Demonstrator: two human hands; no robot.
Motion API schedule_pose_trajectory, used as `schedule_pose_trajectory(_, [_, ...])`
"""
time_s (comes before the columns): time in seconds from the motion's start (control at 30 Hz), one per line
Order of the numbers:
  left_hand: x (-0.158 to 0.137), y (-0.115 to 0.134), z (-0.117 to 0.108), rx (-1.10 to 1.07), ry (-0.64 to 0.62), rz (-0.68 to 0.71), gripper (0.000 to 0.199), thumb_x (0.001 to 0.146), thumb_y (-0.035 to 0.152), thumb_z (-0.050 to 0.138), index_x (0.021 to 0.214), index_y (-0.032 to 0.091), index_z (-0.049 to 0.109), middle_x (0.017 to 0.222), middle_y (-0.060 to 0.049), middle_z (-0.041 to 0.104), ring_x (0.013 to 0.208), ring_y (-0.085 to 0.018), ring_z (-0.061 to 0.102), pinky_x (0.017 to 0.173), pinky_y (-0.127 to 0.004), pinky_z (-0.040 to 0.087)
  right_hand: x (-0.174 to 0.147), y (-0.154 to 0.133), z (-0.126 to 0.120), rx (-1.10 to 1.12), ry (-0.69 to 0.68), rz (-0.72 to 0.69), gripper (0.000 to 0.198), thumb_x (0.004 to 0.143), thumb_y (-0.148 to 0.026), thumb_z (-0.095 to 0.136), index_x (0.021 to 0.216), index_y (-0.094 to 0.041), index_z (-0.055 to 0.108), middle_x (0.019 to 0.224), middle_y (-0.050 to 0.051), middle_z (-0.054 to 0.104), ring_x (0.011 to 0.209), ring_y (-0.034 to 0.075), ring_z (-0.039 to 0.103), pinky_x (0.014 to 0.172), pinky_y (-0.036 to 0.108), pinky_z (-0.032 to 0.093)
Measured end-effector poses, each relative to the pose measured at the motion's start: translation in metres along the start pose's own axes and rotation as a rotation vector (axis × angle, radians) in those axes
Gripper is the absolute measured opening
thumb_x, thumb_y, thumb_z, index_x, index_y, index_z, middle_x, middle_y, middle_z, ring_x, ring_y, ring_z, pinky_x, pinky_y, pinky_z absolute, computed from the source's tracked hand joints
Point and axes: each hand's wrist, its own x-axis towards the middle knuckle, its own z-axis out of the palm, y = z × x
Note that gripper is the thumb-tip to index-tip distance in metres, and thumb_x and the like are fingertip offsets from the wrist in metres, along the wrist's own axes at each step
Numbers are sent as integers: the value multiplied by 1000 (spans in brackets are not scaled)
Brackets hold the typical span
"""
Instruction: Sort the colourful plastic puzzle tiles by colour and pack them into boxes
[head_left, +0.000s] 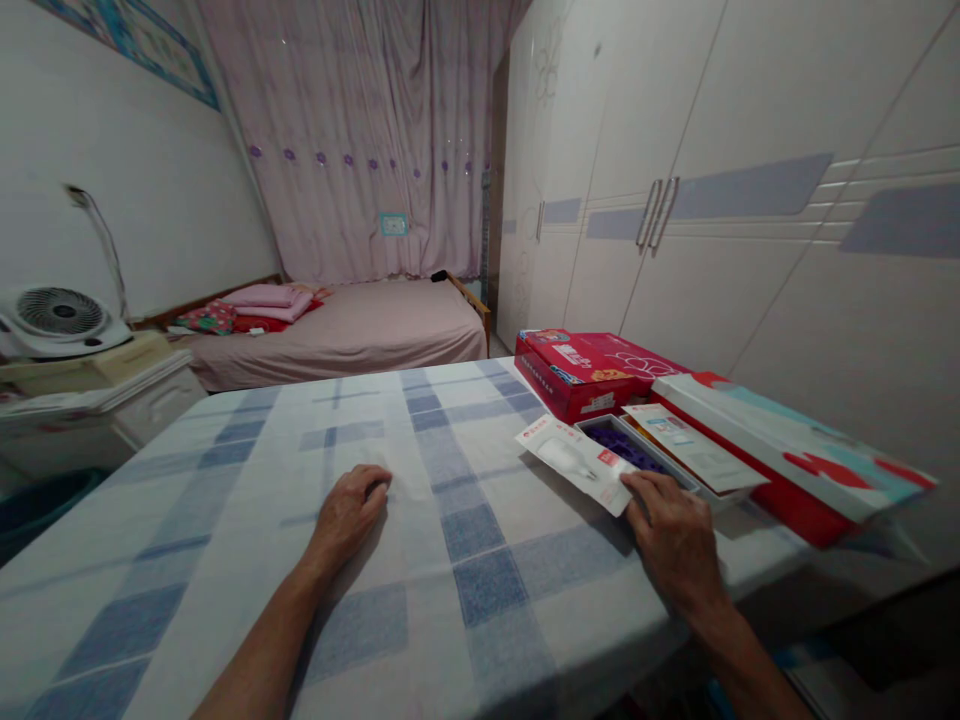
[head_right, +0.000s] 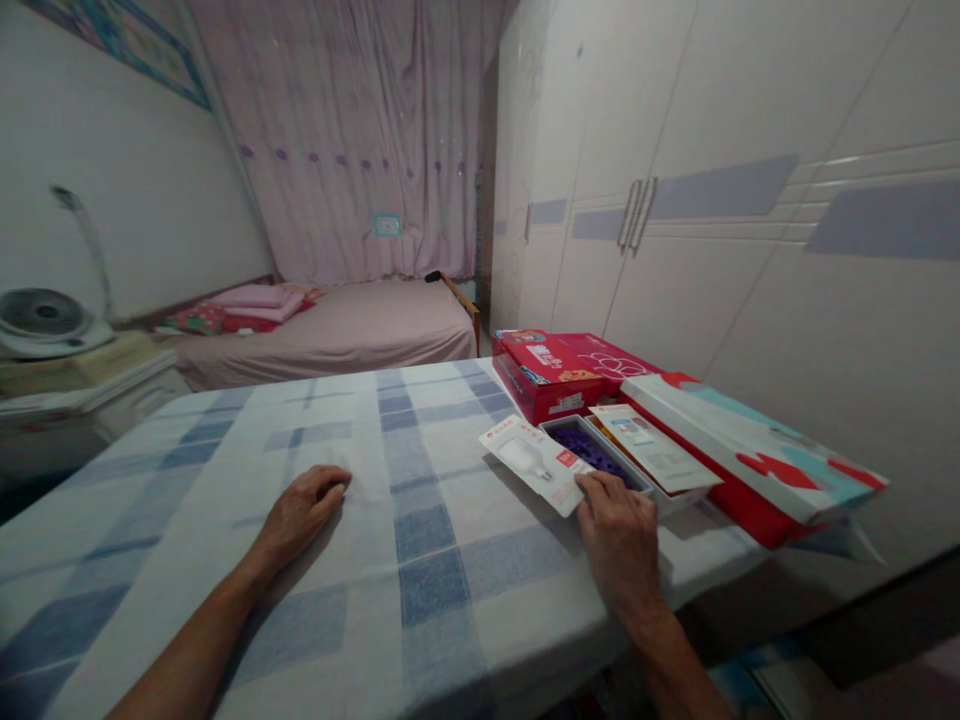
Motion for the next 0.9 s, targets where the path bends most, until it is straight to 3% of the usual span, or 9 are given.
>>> schedule_pose_trajectory(0.23, [-2,1,1,7,24,18,28,78,26,41,89,19,66,98,-6,67,95,-21,59,93,-37,45,-2,-19,9,249,93,-57,18,88,-20,43,101,-19,56,98,8,60,91,22,60,77,37,50])
schedule_pose_trajectory(0.5, [-8,19,8,79,55,65,26,82,23,41,89,16,66,100,-10,65,97,-23,57,92,-37,44,2,-106,1,609,-12,-165,23,88,-12,40,101,-21,57,99,7,61,90,17,62,77,29,52])
schedule_pose_trajectory(0.57, [-12,29,9,111,57,82,25,84,23,42,89,16,66,101,-10,65,96,-23,56,90,-36,45,6,-117,-4,678,-6,-131,22,89,-15,40,100,-21,58,98,6,62,90,17,62,78,30,51])
schedule_pose_trajectory(0.67, [-17,43,11,143,40,96,24,85,22,42,91,18,65,98,-9,64,95,-22,57,87,-35,46,15,-109,-11,739,69,129,17,89,-29,47,95,-21,61,95,6,64,90,20,60,81,34,48])
schedule_pose_trajectory(0.83, [-22,69,19,-22,-117,95,23,83,20,45,92,19,66,93,-6,63,85,-17,60,82,-29,46,26,-67,5,1056,88,874,25,74,-43,59,80,-18,58,68,-1,58,65,16,56,65,31,48])
schedule_pose_trajectory(0.9, [-22,84,26,-129,-211,69,23,79,20,47,92,18,66,89,-5,63,80,-16,59,77,-28,46,27,-59,14,1252,97,1068,26,66,-42,64,77,-19,55,66,-3,57,62,14,55,60,28,48])
